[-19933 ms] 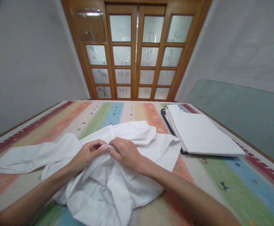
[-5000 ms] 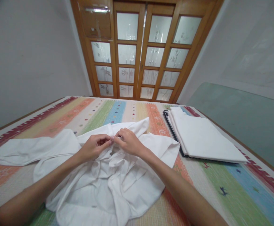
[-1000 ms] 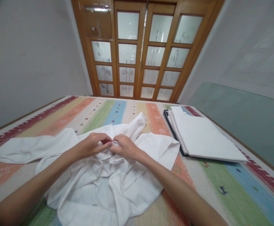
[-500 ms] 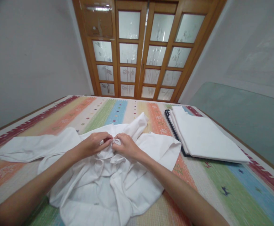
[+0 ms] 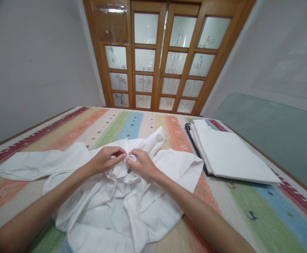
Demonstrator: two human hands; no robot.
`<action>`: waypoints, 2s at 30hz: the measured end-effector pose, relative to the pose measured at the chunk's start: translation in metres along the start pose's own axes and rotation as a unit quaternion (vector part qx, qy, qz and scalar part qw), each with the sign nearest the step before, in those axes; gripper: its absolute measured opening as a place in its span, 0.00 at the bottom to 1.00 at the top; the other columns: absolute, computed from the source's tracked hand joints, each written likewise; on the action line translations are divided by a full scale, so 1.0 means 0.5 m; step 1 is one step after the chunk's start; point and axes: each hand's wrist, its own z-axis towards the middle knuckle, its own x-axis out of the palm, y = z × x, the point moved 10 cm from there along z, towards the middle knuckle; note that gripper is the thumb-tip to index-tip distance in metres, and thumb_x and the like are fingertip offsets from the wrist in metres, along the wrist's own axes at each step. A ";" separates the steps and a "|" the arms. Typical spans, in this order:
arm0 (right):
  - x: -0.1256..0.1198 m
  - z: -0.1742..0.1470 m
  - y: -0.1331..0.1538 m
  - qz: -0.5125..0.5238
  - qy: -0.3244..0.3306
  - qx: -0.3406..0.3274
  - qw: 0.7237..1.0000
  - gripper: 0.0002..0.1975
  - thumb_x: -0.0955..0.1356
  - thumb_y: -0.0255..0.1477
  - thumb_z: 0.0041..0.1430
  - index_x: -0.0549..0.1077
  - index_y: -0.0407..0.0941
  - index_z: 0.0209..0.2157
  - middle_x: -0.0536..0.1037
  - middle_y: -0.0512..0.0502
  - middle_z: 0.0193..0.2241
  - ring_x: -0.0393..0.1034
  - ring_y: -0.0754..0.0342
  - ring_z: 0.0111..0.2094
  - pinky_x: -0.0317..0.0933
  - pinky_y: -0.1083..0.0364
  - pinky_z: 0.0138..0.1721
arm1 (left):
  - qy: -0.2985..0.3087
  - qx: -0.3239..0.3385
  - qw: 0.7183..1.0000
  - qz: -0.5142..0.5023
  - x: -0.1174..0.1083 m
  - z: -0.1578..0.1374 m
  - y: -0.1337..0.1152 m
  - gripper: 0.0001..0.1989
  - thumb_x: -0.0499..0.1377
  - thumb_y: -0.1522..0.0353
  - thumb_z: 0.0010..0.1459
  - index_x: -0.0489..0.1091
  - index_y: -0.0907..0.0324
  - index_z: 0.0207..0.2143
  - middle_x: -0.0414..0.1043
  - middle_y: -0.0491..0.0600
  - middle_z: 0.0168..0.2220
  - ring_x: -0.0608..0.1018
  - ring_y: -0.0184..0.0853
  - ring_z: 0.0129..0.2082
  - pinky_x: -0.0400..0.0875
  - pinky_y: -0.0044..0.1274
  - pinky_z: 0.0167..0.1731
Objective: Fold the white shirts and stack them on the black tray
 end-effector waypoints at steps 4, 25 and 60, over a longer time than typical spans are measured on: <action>0.000 -0.001 -0.003 0.029 -0.003 0.009 1.000 0.08 0.65 0.33 0.56 0.70 0.43 0.28 0.70 0.51 0.27 0.65 0.55 0.31 0.57 0.57 0.36 | -0.004 -0.009 1.000 -0.015 0.000 0.001 0.006 0.10 0.56 0.66 0.59 0.73 0.61 0.31 0.76 0.46 0.27 0.73 0.28 0.25 0.65 0.19 0.28; -0.010 -0.003 0.000 0.041 -0.047 0.016 0.998 0.04 0.65 0.29 0.54 0.70 0.44 0.28 0.70 0.51 0.26 0.66 0.55 0.31 0.59 0.56 0.35 | -0.009 -0.091 0.987 -0.136 0.023 -0.007 0.055 0.13 0.57 0.61 0.57 0.73 0.63 0.31 0.75 0.48 0.28 0.73 0.30 0.27 0.67 0.20 0.27; 0.007 0.004 0.019 -0.291 0.052 -0.099 0.950 0.08 0.67 0.31 0.60 0.76 0.43 0.29 0.77 0.44 0.29 0.67 0.51 0.37 0.49 0.50 0.46 | 0.260 -0.117 0.954 -0.093 0.005 -0.038 0.007 0.03 0.54 0.73 0.39 0.67 0.61 0.19 0.62 0.40 0.17 0.62 0.25 0.19 0.55 0.17 0.20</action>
